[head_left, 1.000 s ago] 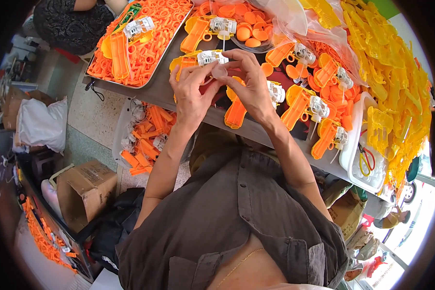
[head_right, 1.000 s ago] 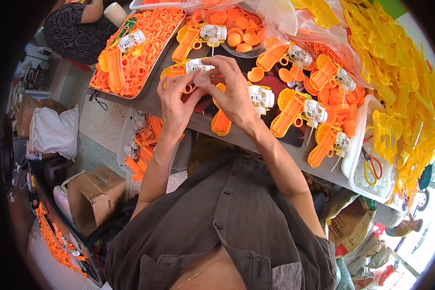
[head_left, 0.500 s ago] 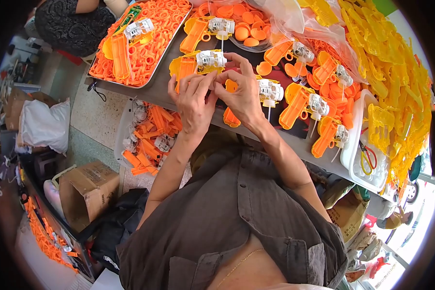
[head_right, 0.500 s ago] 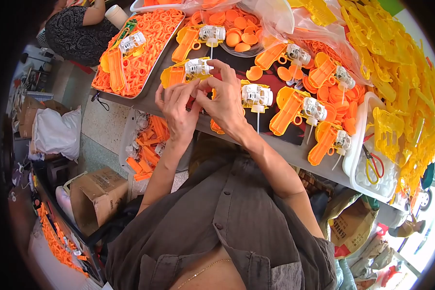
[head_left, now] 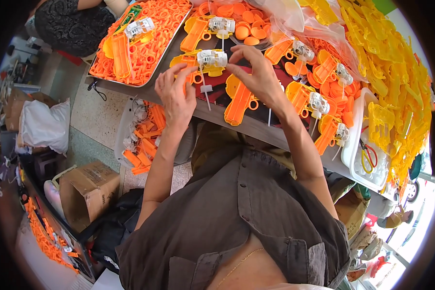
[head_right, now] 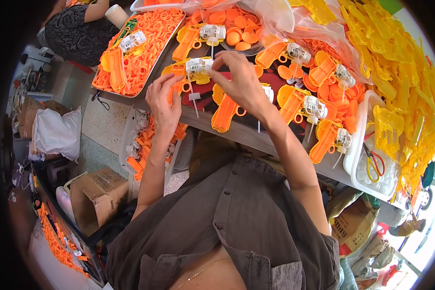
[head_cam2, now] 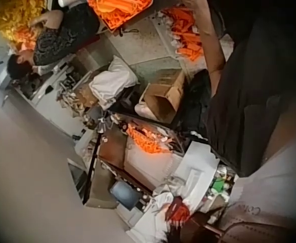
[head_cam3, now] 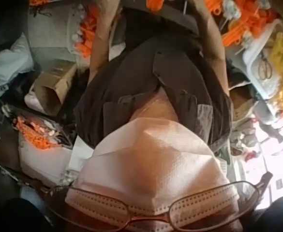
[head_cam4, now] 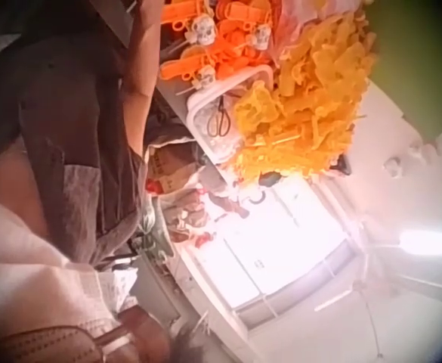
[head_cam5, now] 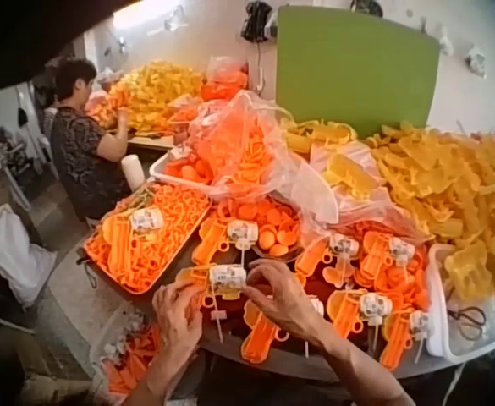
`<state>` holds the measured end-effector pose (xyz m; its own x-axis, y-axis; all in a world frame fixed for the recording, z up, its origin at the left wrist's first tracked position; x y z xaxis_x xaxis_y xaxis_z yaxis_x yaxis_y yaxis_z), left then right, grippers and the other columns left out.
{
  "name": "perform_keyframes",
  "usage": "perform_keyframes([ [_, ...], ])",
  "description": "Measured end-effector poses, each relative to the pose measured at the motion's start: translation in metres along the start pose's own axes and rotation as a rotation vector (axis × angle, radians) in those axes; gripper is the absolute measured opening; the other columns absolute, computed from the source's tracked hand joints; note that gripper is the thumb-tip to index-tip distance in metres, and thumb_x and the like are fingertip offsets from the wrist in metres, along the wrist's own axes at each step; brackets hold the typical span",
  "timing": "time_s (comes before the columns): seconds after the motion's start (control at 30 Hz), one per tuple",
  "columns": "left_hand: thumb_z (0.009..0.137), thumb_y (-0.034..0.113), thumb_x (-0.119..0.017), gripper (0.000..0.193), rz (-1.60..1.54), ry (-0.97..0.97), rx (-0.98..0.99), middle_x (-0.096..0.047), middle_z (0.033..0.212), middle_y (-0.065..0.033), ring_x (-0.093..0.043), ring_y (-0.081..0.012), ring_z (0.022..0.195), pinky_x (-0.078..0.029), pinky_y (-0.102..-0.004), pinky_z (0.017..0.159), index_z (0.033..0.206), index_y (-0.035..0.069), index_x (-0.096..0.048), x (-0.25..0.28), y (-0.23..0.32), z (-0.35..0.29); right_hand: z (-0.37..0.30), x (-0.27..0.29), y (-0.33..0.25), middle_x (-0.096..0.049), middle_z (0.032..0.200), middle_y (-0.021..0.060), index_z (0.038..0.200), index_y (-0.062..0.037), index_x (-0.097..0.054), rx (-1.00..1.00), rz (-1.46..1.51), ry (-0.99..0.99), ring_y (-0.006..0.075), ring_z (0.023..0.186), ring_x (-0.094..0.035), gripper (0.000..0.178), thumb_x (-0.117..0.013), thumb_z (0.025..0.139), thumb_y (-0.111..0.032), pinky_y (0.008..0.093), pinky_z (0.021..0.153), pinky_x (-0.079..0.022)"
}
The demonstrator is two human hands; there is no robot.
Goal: Assembling plastic toy guns by attaching gearboxes and other components at a factory workbench.
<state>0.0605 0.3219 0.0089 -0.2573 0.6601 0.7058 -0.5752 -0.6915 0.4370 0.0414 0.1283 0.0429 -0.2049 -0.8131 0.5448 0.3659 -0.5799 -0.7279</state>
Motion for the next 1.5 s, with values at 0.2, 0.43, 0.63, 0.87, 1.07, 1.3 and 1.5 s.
perform_keyframes([
  [0.2,0.079,0.019,-0.073,0.021,0.032,0.059,0.018,-0.057,0.114,-0.003,-0.05,-0.0241,0.111,-0.031,-0.0431,0.1,0.098,0.013,-0.068,-0.014,0.004,0.015,0.021,-0.028,0.02,-0.058,0.125,0.0152,0.123,-0.0055,-0.057,0.096,-0.284,-0.076,0.0316,0.115,-0.056,0.044,-0.069,0.083,-0.021,0.041,0.099,-0.042],
  [0.43,0.077,0.022,-0.076,0.019,0.083,0.096,0.065,-0.057,0.109,-0.0018,-0.051,-0.0232,0.109,-0.032,-0.0435,0.099,0.09,0.013,-0.067,-0.022,0.002,0.024,0.016,-0.042,0.026,-0.053,0.131,0.0166,0.128,-0.0058,-0.056,0.027,-0.279,-0.187,0.0348,0.121,-0.051,0.052,-0.071,0.081,-0.022,0.0436,0.105,-0.037],
  [0.63,0.076,0.021,-0.077,0.018,0.098,0.1,0.048,-0.058,0.107,-0.0006,-0.052,-0.0223,0.106,-0.032,-0.0426,0.098,0.088,0.013,-0.067,-0.021,0.003,0.028,0.015,-0.043,0.021,-0.051,0.132,0.0178,0.129,-0.004,-0.054,0.058,-0.302,-0.225,0.0357,0.121,-0.05,0.056,-0.071,0.078,-0.018,0.0432,0.105,-0.038],
  [0.87,0.077,0.016,-0.074,0.012,0.128,0.028,-0.174,-0.058,0.107,-0.0008,-0.052,-0.0217,0.105,-0.033,-0.04,0.098,0.087,0.011,-0.069,-0.023,0.021,0.035,0.015,-0.047,0.023,-0.051,0.13,0.0185,0.129,-0.0017,-0.053,0.036,-0.309,-0.207,0.0364,0.12,-0.05,0.057,-0.069,0.074,-0.007,0.0423,0.105,-0.039],
  [1.07,0.076,0.01,-0.073,0.015,0.098,-0.116,-0.317,-0.057,0.112,-0.002,-0.051,-0.0231,0.107,-0.035,-0.0403,0.098,0.09,0.009,-0.072,-0.02,0.015,0.04,0.015,-0.049,0.021,-0.051,0.128,0.0187,0.125,-0.0003,-0.054,0.096,-0.344,-0.195,0.036,0.118,-0.05,0.054,-0.068,0.074,-0.004,0.0411,0.104,-0.04],
  [1.3,0.073,0.005,-0.071,0.024,0.201,-0.26,-0.527,-0.058,0.111,-0.0057,-0.054,-0.0258,0.108,-0.04,-0.0405,0.094,0.095,0.005,-0.062,-0.029,0.03,0.07,0.017,-0.052,0.026,-0.051,0.126,0.0191,0.125,-0.001,-0.051,0.075,-0.337,-0.225,0.0357,0.119,-0.049,0.058,-0.072,0.072,-0.008,0.0415,0.105,-0.039],
  [1.5,0.075,0.003,-0.068,0.034,0.226,-0.416,-0.424,-0.065,0.093,-0.011,-0.062,-0.0314,0.094,-0.048,-0.0403,0.083,0.106,0.001,-0.054,-0.041,0.021,0.076,0.023,-0.056,0.027,-0.052,0.123,0.0182,0.132,-0.0053,-0.043,-0.087,-0.334,-0.356,0.0346,0.113,-0.05,0.07,-0.077,0.071,-0.015,0.0426,0.102,-0.038],
])
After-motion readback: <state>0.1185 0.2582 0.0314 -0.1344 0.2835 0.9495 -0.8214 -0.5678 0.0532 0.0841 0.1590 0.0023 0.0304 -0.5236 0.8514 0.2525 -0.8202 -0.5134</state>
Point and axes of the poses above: each hand's wrist, its own z-axis towards the middle knuckle, its own x-axis out of the back of the hand, y = z × x, the point moved 7 cm from there along z, towards the middle knuckle
